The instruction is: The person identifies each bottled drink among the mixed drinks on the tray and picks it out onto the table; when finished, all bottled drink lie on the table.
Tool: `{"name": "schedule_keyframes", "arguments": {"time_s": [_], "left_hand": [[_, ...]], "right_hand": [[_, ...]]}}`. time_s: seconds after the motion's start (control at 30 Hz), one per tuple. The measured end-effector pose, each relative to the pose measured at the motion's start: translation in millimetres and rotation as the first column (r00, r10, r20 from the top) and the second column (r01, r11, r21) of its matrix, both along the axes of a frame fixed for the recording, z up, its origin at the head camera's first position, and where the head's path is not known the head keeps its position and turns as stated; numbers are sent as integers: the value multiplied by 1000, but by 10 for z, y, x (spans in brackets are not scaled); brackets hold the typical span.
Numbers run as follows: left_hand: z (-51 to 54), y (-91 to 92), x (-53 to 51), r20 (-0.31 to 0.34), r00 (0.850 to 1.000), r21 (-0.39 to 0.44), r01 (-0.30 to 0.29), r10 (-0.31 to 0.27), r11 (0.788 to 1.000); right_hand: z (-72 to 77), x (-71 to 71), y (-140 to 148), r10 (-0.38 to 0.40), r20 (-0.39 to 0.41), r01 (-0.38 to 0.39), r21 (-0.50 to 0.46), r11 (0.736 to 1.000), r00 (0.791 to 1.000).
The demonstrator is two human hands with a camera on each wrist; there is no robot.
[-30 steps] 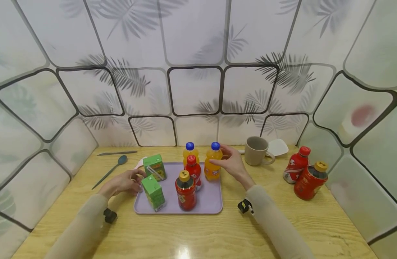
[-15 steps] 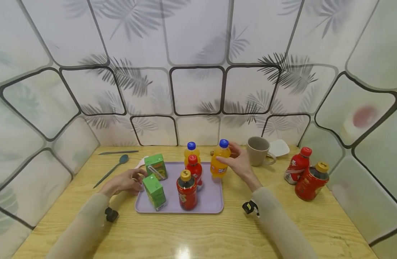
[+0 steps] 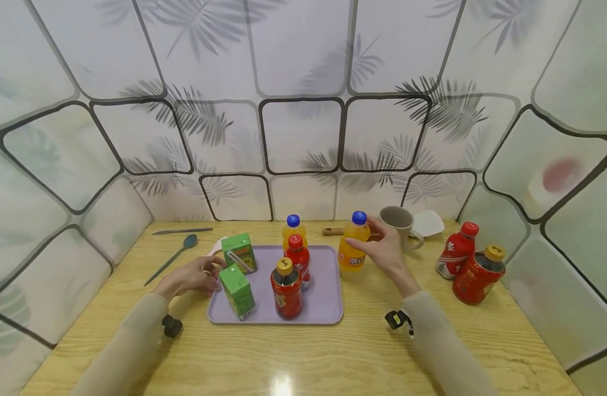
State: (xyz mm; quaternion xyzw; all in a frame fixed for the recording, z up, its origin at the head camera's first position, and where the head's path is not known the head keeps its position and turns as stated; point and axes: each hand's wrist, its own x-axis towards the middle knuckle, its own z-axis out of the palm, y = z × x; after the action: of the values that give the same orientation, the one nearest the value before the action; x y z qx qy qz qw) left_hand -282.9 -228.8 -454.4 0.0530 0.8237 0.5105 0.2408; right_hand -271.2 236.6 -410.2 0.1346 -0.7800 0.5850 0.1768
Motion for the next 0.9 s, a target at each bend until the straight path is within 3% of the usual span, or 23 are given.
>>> {"name": "schedule_keyframes", "arguments": {"time_s": [0.5, 0.9], "left_hand": [[-7, 10, 14, -12, 999, -21, -32, 32, 999], [14, 4, 10, -6, 1000, -15, -4, 4, 1000]], "right_hand": [[6, 149, 346, -51, -6, 51, 28, 998, 999], [35, 269, 616, -175, 97, 162, 123, 979, 980]]}}
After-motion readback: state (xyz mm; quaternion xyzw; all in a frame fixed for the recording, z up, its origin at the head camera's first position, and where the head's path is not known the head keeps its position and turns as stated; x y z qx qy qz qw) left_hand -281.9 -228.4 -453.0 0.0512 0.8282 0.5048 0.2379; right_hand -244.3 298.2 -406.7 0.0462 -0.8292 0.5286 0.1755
